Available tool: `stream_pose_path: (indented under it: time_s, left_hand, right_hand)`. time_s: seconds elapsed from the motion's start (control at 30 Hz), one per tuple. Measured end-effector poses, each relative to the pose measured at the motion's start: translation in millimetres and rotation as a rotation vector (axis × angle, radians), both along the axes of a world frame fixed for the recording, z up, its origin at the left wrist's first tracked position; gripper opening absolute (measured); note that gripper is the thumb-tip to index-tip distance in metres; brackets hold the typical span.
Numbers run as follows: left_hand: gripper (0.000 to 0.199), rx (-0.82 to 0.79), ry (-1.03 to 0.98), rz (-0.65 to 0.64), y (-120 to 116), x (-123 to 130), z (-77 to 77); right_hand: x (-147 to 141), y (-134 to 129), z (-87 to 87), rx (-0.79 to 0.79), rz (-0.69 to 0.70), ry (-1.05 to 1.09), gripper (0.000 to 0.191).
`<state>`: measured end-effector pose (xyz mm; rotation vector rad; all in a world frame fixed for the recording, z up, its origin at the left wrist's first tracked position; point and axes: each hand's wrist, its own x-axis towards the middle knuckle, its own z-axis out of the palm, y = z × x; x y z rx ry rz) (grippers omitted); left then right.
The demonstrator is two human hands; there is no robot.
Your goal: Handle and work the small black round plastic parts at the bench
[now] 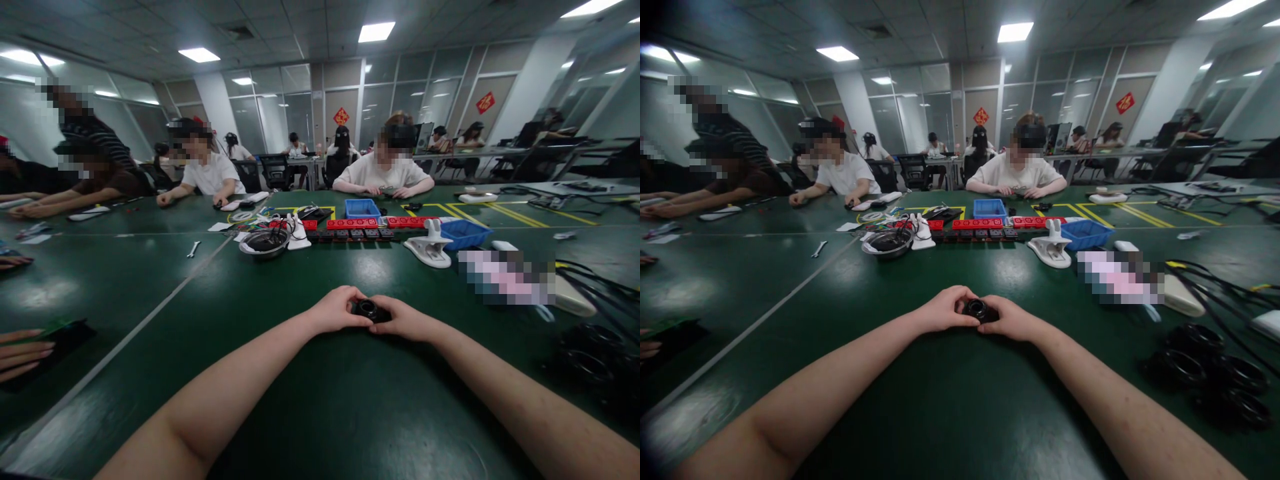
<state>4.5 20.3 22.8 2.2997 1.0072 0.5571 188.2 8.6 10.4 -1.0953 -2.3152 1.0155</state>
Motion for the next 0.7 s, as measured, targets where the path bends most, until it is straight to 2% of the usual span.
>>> stream_pose_path:
  time_s: [0.1,0.23,0.5,0.7]
  left_hand:
    - [0.042,-0.052,-0.016,-0.022,2,-1,-0.4]
    - [0.044,-0.086,-0.020,-0.028,3,0,-2.5]
    - [0.044,-0.039,-0.014,0.015,-1,2,-1.1]
    - [0.043,-0.016,0.027,0.110,-10,8,0.7]
  right_hand:
    - [2,1,4.6,-0.103,0.026,0.050,0.031]
    - [0,1,3.2,-0.150,0.000,0.079,0.031]
    - [0,5,-4.4,-0.126,-0.023,0.071,0.033]
    - [0,6,-7.8,-0.057,-0.134,-0.027,0.029]
